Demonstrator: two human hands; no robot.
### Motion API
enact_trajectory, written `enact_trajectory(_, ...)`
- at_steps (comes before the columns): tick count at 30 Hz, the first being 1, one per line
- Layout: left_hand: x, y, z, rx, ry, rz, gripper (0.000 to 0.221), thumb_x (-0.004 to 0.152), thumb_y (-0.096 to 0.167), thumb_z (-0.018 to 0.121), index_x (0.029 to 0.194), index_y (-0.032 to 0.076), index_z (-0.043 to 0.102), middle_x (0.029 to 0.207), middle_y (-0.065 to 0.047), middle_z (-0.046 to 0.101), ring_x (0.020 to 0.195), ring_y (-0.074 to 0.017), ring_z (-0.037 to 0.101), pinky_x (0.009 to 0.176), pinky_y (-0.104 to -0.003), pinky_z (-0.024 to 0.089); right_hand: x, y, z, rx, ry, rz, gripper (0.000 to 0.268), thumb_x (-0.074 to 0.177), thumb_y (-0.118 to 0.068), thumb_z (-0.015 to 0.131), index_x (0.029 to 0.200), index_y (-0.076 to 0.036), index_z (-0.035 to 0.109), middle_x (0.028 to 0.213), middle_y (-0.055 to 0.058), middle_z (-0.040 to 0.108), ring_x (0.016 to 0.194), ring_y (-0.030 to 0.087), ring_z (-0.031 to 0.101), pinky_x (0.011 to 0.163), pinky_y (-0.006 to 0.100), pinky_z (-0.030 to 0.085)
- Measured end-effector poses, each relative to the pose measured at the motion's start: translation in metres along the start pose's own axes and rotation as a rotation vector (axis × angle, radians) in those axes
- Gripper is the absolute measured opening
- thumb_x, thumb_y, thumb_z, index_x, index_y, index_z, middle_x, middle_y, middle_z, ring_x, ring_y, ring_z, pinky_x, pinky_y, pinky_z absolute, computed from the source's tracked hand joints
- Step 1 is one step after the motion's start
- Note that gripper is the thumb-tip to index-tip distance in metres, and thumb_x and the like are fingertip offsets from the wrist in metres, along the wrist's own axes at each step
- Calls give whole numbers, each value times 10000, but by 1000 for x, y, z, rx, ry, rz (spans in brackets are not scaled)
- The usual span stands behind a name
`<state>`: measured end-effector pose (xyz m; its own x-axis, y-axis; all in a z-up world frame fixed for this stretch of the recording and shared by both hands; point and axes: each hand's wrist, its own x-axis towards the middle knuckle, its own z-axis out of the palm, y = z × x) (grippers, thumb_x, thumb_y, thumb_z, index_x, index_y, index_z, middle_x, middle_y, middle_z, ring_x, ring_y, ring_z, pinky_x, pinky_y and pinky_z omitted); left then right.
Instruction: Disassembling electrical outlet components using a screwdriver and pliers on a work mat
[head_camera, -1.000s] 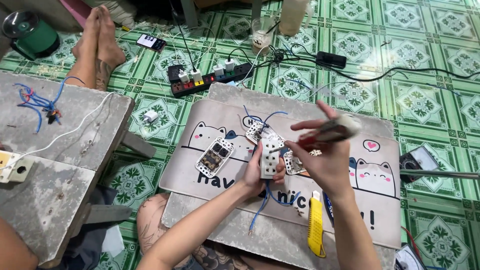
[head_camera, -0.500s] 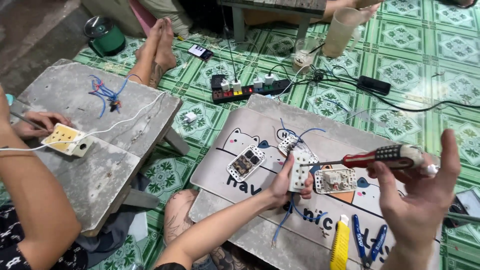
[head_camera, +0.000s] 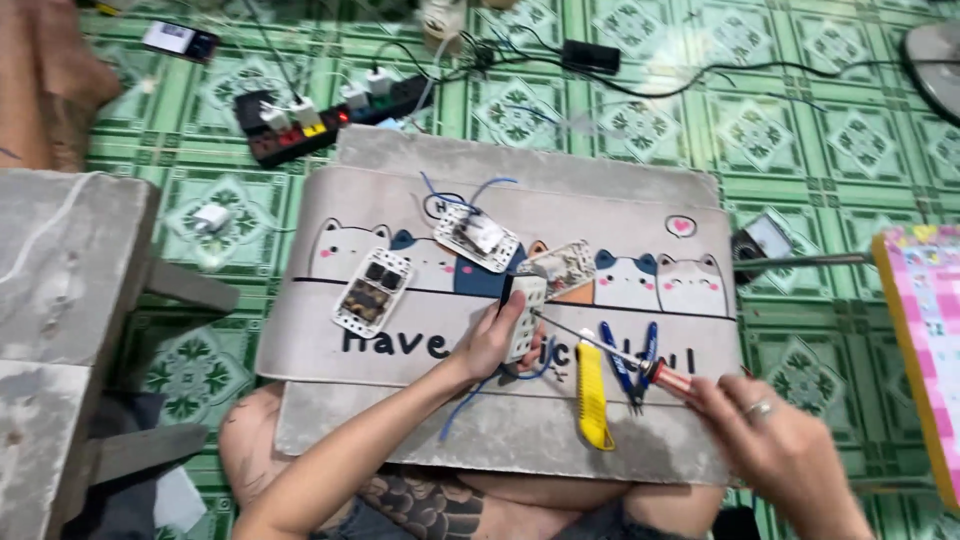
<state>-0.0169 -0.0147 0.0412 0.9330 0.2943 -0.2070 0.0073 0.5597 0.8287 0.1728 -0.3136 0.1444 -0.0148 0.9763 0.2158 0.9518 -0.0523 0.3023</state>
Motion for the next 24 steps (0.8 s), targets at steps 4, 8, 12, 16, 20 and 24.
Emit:
enact_trajectory(4, -14, 21, 14, 177, 1, 28, 586, 978, 615, 391, 833, 69, 548, 723, -55, 577, 514, -156, 552, 473, -271, 449, 2, -20, -9, 221, 78, 166, 418, 864, -331, 749, 1215, -129, 648, 1000, 36, 723, 725, 189, 695, 553, 331, 497)
enact_trajectory(8, -16, 19, 17, 398, -5, 84, 553, 999, 573, 329, 929, 83, 575, 707, -52, 638, 514, -155, 583, 535, -283, 503, -17, -26, 17, 1210, -298, 856, 410, 773, -278, 818, 1125, -76, 755, 866, 35, 773, 855, 101, 708, 765, 220, 553)
enact_trajectory(12, -14, 23, 23, 408, 20, 122, 574, 973, 613, 331, 873, 100, 569, 670, -35, 626, 504, -147, 580, 502, -272, 495, -7, -34, 6, 342, 106, 339, 344, 833, -336, 775, 1112, -184, 642, 1019, -35, 735, 600, 201, 688, 533, 321, 504)
enact_trajectory(16, -17, 22, 25, 472, 51, 151, 611, 970, 625, 298, 765, 127, 587, 605, -18, 645, 541, -169, 621, 714, -355, 535, 15, -42, -20, 264, 231, 291, 248, 907, -297, 702, 1083, -121, 688, 960, -9, 721, 810, 200, 699, 697, 312, 536)
enact_trajectory(20, -18, 21, 24, 350, 72, 8, 596, 949, 623, 354, 876, 73, 572, 670, -58, 638, 488, -154, 588, 457, -257, 483, 6, -44, 1, 984, -172, 740, 254, 777, -320, 823, 952, -153, 743, 758, -35, 790, 623, 79, 773, 661, 220, 557)
enact_trajectory(24, -22, 31, 27, 492, 70, -26, 608, 944, 650, 286, 830, 134, 586, 604, -10, 625, 494, -147, 590, 649, -308, 558, -1, -45, 2, 461, 170, 306, 367, 797, -251, 808, 1109, -102, 685, 991, 16, 739, 599, 119, 721, 528, 226, 552)
